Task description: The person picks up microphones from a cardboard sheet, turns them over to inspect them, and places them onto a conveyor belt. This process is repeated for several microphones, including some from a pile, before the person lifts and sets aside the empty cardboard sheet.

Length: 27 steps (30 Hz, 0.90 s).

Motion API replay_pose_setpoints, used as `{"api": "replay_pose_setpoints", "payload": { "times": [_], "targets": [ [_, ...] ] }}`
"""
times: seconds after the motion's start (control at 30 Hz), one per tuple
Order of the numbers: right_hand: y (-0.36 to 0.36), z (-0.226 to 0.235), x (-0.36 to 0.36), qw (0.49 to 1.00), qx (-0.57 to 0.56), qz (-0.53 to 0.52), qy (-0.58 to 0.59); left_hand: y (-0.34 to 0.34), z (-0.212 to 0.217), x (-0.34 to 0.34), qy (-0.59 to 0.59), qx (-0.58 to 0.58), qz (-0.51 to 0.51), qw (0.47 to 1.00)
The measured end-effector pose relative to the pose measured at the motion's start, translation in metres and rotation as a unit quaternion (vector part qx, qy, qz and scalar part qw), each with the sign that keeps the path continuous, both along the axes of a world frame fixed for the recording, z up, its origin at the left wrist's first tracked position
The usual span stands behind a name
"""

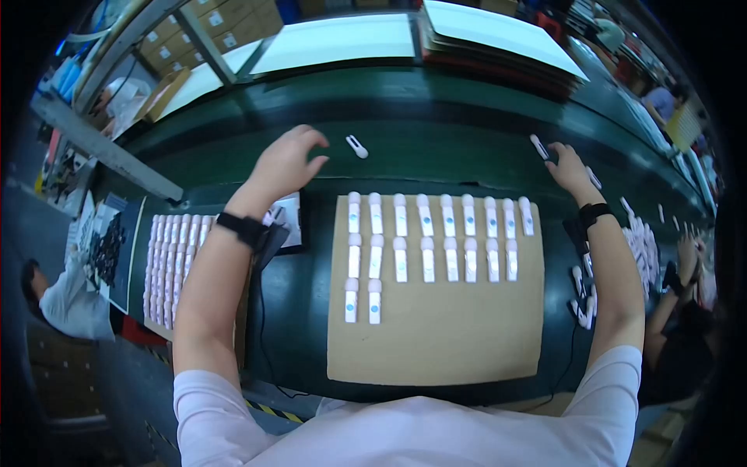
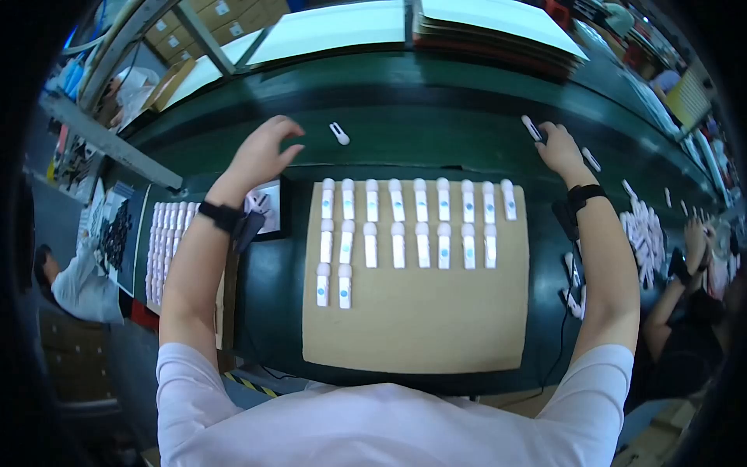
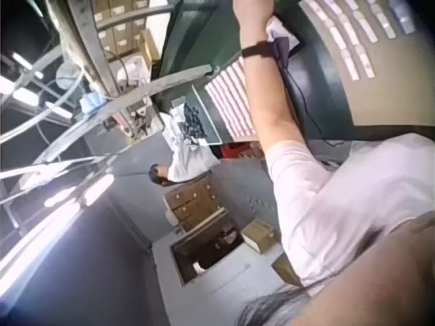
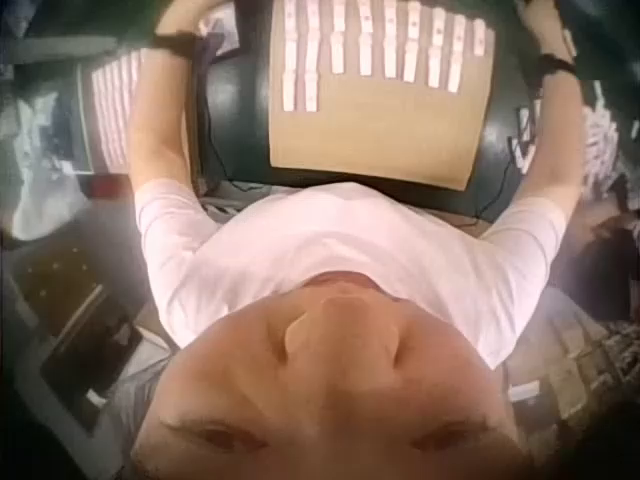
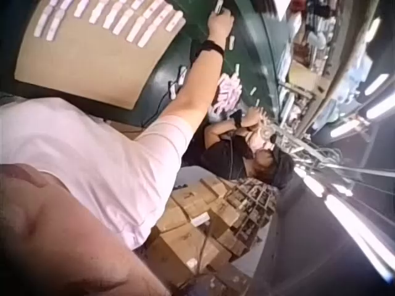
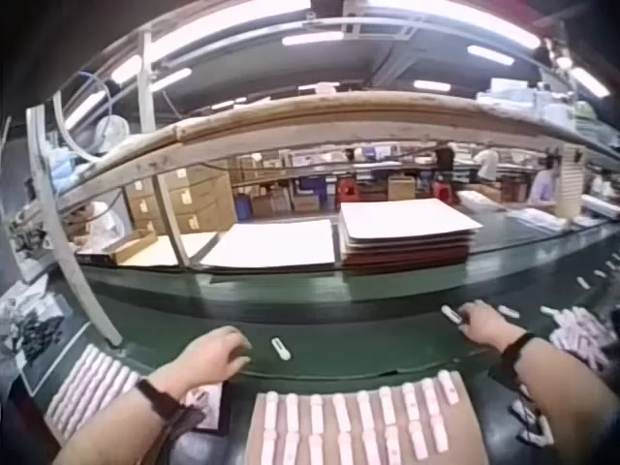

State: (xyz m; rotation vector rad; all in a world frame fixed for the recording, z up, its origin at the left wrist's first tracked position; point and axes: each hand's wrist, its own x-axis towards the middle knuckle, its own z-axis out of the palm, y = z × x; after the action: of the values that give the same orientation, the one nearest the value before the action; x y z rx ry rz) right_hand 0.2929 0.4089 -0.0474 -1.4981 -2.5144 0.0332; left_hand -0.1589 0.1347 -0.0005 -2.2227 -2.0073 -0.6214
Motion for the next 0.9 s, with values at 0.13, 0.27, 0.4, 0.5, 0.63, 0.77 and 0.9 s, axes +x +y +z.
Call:
{"api": "replay_pose_setpoints", "payload": {
  "times": [0.13, 0.27, 0.4, 0.5, 0.63, 0.77, 0.9],
  "targets": [
    [0.031, -0.025, -0.022, 0.998, -0.025, -0.048, 0.013, 0.037, -0.01, -0.008, 0.026, -0.071, 0.021, 0.997],
    [0.048, -0.041, -0.044, 0.998, -0.015, -0.057, -0.015, 0.063, -0.026, -0.019, 0.105, -0.125, -0.004, 0.987],
    [0.07, -0.05, -0.025, 1.0, -0.017, 0.006, 0.018, 0.089, -0.042, -0.02, 0.199, -0.157, -0.068, 0.965],
    [0.073, -0.05, 0.0, 0.992, -0.046, 0.05, 0.109, 0.098, -0.042, -0.013, 0.226, -0.124, -0.08, 0.963],
    [0.023, -0.021, -0.02, 0.929, -0.176, 0.091, 0.312, 0.066, -0.023, -0.019, 0.029, -0.149, 0.049, 0.987],
    [-0.068, 0.014, 0.011, 0.815, -0.27, 0.019, 0.512, 0.025, 0.001, 0.008, -0.197, -0.036, 0.072, 0.977],
    [-0.152, 0.023, 0.051, 0.755, -0.301, 0.022, 0.582, -0.036, 0.001, 0.044, -0.579, 0.065, -0.038, 0.812]
  ]
}}
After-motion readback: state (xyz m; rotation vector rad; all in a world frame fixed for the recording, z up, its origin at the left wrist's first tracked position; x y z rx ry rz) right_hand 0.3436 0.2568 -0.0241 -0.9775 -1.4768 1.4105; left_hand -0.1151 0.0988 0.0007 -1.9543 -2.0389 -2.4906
